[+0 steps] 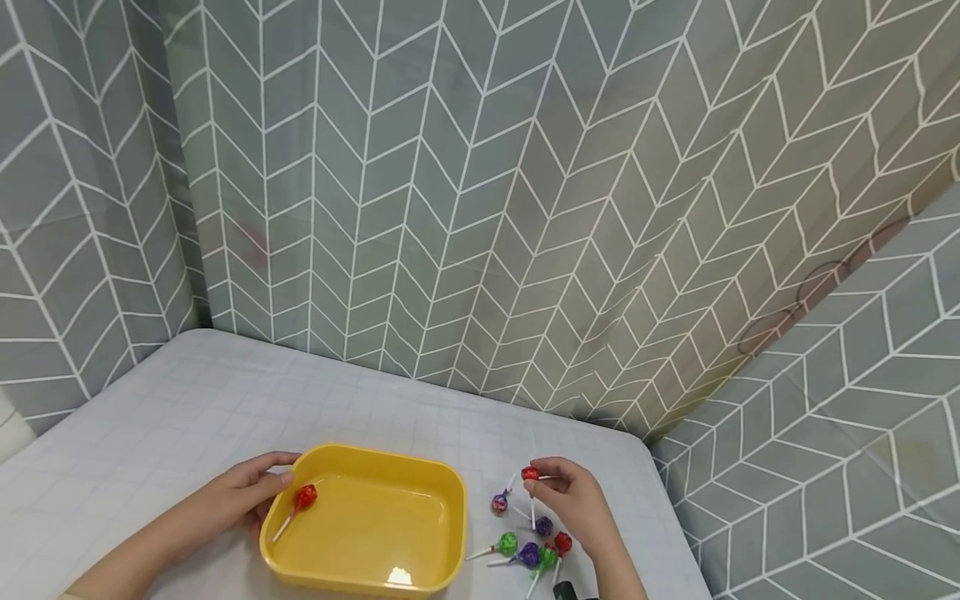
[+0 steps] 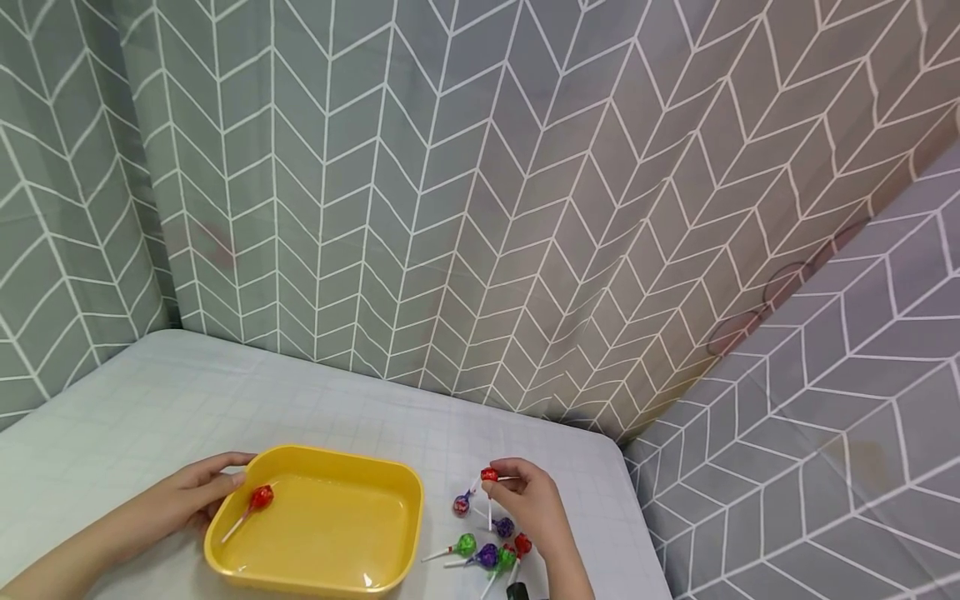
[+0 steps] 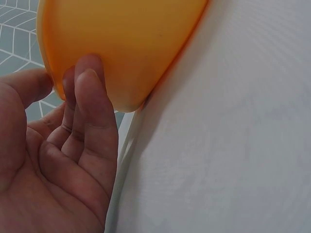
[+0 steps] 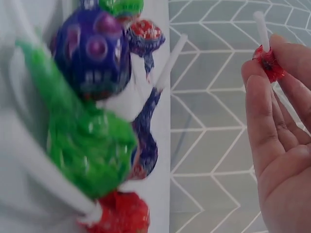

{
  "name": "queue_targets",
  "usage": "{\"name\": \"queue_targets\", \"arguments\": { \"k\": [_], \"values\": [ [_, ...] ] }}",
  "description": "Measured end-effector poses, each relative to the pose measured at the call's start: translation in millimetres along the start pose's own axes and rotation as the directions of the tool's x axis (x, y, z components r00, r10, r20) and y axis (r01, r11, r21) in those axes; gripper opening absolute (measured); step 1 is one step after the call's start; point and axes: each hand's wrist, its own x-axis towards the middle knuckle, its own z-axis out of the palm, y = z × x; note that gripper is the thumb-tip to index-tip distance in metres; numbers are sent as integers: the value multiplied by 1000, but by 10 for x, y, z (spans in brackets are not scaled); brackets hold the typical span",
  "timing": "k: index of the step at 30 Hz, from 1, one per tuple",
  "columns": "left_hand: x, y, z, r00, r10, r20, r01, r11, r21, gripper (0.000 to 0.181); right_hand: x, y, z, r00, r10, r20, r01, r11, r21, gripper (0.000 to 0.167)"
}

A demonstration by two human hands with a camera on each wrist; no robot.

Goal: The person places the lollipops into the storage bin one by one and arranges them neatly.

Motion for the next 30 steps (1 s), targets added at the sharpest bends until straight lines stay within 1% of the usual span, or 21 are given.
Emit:
{"name": "queue_targets", "arguments": {
  "k": [5, 9, 14, 18, 22, 25, 28, 30],
  "values": [
    [0, 10, 7, 1000, -3, -9, 4, 1000, 7, 62, -9, -68, 63, 1000, 8, 17, -8, 1000, -5, 43],
    [2, 11, 14, 1000, -2, -16, 3, 1000, 14, 62, -9, -139, 102, 1000, -4, 17, 5, 1000, -9, 44],
    [-1, 5, 16, 1000, 7, -14, -6, 1000, 21, 62, 6, -243, 163, 999, -35, 22, 36, 999, -10, 39],
    [2, 6, 16, 1000, 10, -9, -10, 1000, 16, 61, 31, -333, 230, 997, -59, 58, 59, 998, -10, 35],
    [15, 14, 19, 1000, 12, -1, -12, 1000, 2, 61, 51, -426, 308, 992, -77, 95, 78, 997, -7, 35],
    [23, 11, 20, 1000, 21, 4, -21, 1000, -9, 60, 63, -493, 368, 986, -116, 122, 117, 993, -2, 35],
    [17, 0, 16, 1000, 13, 3, -12, 1000, -18, 60, 79, -559, 432, 976, -157, 148, 160, 987, -5, 32],
    [14, -11, 11, 1000, 10, 2, -10, 1000, -20, 60, 90, -604, 477, 973, -166, 161, 170, 985, -11, 30]
  ]
}}
